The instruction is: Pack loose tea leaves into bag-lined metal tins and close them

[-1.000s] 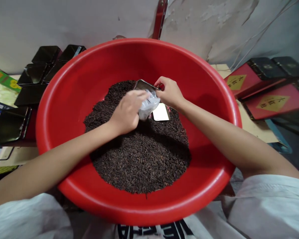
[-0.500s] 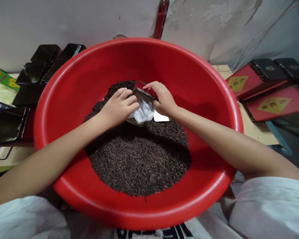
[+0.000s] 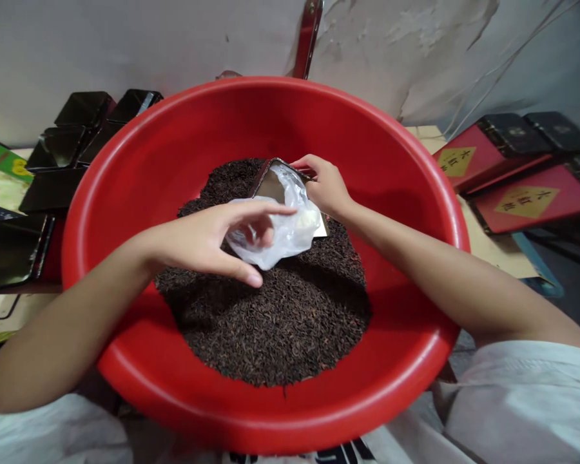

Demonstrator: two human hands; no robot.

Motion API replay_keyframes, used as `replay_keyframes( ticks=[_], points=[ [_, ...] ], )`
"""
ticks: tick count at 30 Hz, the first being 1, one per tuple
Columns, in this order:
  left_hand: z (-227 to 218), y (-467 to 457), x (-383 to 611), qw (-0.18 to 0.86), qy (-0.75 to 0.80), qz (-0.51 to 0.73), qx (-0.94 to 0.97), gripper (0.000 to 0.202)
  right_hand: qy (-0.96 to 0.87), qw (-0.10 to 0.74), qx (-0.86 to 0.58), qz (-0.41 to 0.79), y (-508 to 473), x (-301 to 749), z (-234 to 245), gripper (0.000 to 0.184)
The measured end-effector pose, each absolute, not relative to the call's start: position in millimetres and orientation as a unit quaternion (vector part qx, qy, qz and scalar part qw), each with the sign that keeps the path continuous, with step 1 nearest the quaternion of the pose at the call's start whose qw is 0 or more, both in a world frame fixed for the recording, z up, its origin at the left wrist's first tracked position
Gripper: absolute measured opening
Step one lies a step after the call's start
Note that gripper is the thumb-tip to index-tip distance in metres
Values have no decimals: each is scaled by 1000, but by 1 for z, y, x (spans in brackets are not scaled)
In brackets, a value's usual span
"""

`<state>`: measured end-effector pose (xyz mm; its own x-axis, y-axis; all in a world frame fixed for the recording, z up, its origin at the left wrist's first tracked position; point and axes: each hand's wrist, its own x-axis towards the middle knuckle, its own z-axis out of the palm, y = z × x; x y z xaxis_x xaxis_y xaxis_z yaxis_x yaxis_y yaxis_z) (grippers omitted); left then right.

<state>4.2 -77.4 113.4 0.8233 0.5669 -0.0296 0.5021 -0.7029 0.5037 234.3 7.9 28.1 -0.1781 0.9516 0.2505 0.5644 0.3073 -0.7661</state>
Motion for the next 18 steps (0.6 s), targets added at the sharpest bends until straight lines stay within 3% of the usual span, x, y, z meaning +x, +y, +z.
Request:
replay_keyframes(
  ticks=[3,8,10,14,18],
  points=[
    [101,-61,-7,181,318,95,926,77,-704,381,-534,271,10,235,28,24],
    [80,-47,-3,134,401,120,898,50,-712,361,-542,264,9,234,27,23],
    [75,-54,9,124,375,130,910,49,-722,356,-533,263,6,231,25,24],
    [62,-74,35,39,275,131,952,59,-762,331,-506,231,-4,223,22,32],
    [46,-75,45,-44,299,27,953,47,-793,299,-501,173,-18,217,19,48]
  ],
)
